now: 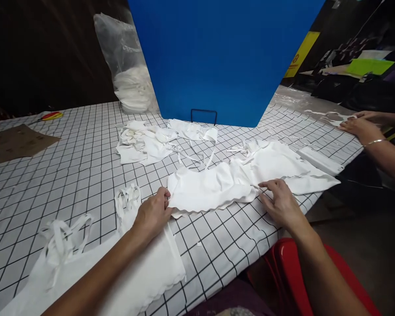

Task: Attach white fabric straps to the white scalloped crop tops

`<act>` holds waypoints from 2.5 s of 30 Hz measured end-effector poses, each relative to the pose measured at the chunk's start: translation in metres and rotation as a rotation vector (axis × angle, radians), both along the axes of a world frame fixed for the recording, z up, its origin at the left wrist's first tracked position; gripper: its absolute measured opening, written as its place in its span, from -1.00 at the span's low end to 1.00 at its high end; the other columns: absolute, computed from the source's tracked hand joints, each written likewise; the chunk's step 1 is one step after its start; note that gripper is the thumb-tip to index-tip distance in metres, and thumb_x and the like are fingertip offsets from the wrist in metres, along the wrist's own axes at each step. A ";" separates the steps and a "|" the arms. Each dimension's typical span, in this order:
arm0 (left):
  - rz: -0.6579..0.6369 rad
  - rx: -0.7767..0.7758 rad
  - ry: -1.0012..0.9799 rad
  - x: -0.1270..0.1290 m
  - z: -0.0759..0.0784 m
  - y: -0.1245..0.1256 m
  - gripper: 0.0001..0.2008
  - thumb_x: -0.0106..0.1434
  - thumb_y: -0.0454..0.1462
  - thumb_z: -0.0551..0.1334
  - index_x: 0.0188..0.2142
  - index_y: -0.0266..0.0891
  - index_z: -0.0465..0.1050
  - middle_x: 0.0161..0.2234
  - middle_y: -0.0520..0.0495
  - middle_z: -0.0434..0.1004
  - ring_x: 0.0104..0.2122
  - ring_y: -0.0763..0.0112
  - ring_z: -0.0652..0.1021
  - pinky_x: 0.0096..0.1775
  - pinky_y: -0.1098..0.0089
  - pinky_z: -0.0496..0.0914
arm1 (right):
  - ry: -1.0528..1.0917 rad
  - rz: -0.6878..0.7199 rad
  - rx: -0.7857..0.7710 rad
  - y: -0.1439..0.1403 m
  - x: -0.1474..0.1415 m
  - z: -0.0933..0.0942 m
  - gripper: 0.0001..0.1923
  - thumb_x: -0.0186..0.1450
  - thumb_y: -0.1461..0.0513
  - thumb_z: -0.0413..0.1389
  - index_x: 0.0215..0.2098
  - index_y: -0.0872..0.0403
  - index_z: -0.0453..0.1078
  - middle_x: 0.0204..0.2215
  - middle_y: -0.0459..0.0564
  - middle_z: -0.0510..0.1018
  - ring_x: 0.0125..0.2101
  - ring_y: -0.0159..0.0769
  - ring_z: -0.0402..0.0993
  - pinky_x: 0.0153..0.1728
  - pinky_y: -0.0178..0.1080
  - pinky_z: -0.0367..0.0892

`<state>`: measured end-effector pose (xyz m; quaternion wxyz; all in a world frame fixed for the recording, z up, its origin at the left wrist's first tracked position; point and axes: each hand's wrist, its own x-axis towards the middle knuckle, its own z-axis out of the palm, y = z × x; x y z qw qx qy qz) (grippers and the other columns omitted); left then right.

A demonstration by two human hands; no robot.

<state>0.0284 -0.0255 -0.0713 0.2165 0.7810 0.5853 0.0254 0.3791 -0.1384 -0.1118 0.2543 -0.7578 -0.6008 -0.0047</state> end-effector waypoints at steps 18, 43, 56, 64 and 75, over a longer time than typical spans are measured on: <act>-0.022 0.232 -0.008 -0.010 0.002 -0.020 -0.73 0.32 -0.22 -0.08 -0.17 -0.19 0.35 -0.52 0.00 0.38 -0.50 0.29 0.43 -0.45 0.38 0.18 | -0.016 0.175 0.193 -0.032 -0.009 0.023 -0.89 0.41 0.19 0.08 -0.20 0.02 0.42 -0.28 0.01 0.50 -0.23 -0.21 0.47 -0.19 -0.17 0.36; 0.314 -0.409 -0.814 -0.014 0.015 0.018 -0.54 -0.06 0.04 0.43 -0.45 -0.21 0.29 -0.58 0.10 0.36 -0.61 0.49 0.38 -0.58 0.50 0.29 | 0.897 0.113 -0.435 -0.068 -0.014 0.032 -0.58 0.23 -0.09 0.19 -0.32 0.06 0.25 -0.53 -0.14 0.40 -0.52 -0.39 0.31 -0.51 -0.33 0.22; 0.453 -0.683 -0.716 -0.040 0.006 0.004 -0.56 -0.14 -0.11 0.53 -0.36 -0.27 0.45 -0.47 -0.02 0.53 -0.51 0.38 0.51 -0.52 0.44 0.41 | 0.183 -0.184 -0.349 0.017 -0.033 0.016 -0.92 0.29 0.19 0.08 -0.29 0.04 0.35 -0.37 -0.01 0.57 -0.35 -0.22 0.45 -0.40 -0.27 0.18; 0.415 -0.440 -0.609 -0.052 -0.006 0.012 -0.53 -0.05 -0.08 0.46 -0.24 -0.22 0.34 -0.46 0.03 0.50 -0.49 0.35 0.52 -0.45 0.40 0.38 | 0.172 -0.130 -0.419 -0.035 -0.031 0.013 -0.64 0.27 -0.10 0.09 -0.43 0.00 0.32 -0.52 -0.07 0.52 -0.51 -0.24 0.41 -0.51 -0.27 0.17; -0.392 -0.007 -0.196 0.069 0.037 -0.044 -0.81 0.32 -0.17 0.21 -0.16 -0.24 0.42 -0.20 -0.13 0.57 -0.25 0.23 0.54 -0.25 0.30 0.36 | 0.139 -0.146 -0.388 -0.023 -0.051 0.022 -0.69 0.28 -0.05 0.09 -0.39 0.00 0.27 -0.50 -0.04 0.54 -0.52 -0.22 0.42 -0.51 -0.24 0.18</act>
